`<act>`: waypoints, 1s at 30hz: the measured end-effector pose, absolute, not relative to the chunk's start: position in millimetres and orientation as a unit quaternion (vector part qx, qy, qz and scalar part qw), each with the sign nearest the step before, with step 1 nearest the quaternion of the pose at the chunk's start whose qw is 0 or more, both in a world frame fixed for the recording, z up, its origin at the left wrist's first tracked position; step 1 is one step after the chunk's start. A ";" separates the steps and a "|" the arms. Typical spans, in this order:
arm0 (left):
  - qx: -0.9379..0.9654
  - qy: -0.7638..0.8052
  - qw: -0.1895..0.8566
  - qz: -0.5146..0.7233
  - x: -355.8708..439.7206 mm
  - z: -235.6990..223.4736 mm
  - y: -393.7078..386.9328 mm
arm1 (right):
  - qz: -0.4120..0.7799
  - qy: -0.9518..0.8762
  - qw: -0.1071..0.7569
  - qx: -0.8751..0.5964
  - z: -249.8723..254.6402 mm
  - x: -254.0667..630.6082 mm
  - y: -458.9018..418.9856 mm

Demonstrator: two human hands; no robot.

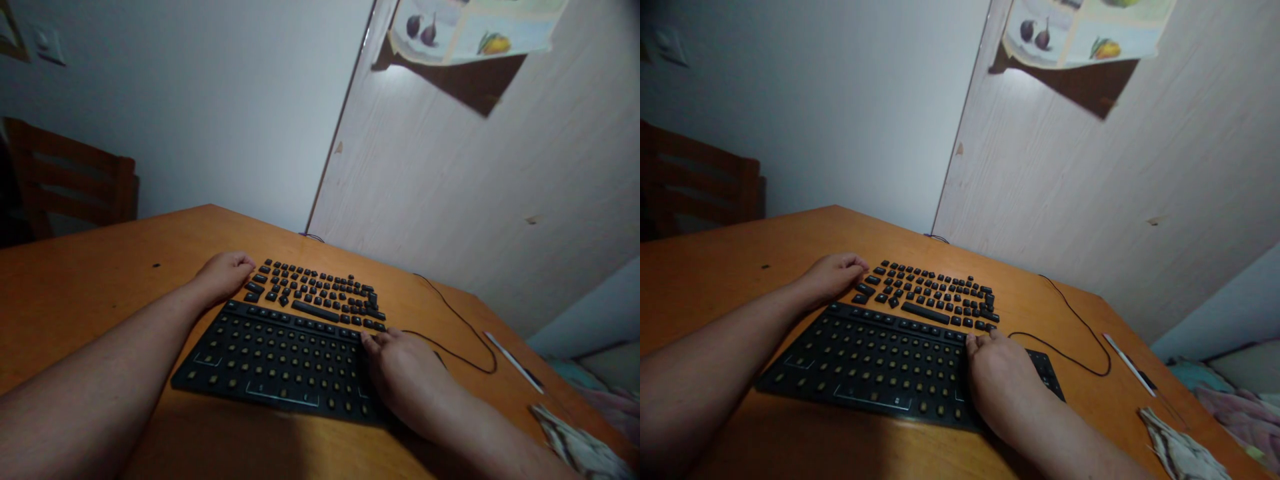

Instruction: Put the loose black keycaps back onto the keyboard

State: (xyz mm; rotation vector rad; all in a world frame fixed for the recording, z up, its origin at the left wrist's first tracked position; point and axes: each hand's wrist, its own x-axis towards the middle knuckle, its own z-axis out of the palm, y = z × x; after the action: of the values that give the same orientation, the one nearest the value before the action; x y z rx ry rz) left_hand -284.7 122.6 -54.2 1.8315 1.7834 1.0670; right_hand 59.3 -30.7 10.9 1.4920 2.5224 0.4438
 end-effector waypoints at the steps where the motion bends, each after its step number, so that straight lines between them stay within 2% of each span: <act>1: 0.650 0.633 0.186 0.377 -284.6 -53.8 122.3 | 0.158 0.840 0.120 0.505 9.4 56.1 -32.8; 4: 0.651 0.636 0.187 0.370 -284.4 -52.7 121.6 | 0.167 0.815 0.189 0.522 6.4 47.6 -35.4; 7: 0.653 0.637 0.185 0.366 -284.1 -51.4 120.6 | 0.177 0.816 0.191 0.516 7.6 45.4 -35.0; 10: 0.648 0.640 0.190 0.366 -283.3 -49.9 119.2 | 0.151 0.832 0.130 0.517 15.5 53.7 -31.9; 16: 0.644 0.636 0.200 0.376 -282.7 -47.6 117.7 | -0.030 0.857 -0.012 0.514 31.5 82.5 -15.0; 19: 0.641 0.639 0.207 0.372 -282.8 -46.8 118.0 | -0.083 0.849 -0.066 0.517 28.3 89.7 -6.2; 30: 0.645 0.635 0.202 0.373 -283.1 -47.7 118.3 | -0.116 0.832 -0.113 0.531 11.1 95.6 9.0</act>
State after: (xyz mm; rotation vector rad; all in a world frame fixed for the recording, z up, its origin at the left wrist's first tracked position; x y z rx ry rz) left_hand -283.1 118.3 -47.7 1.8025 1.7730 1.0428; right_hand 95.6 9.0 11.1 1.8005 2.8197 -0.3946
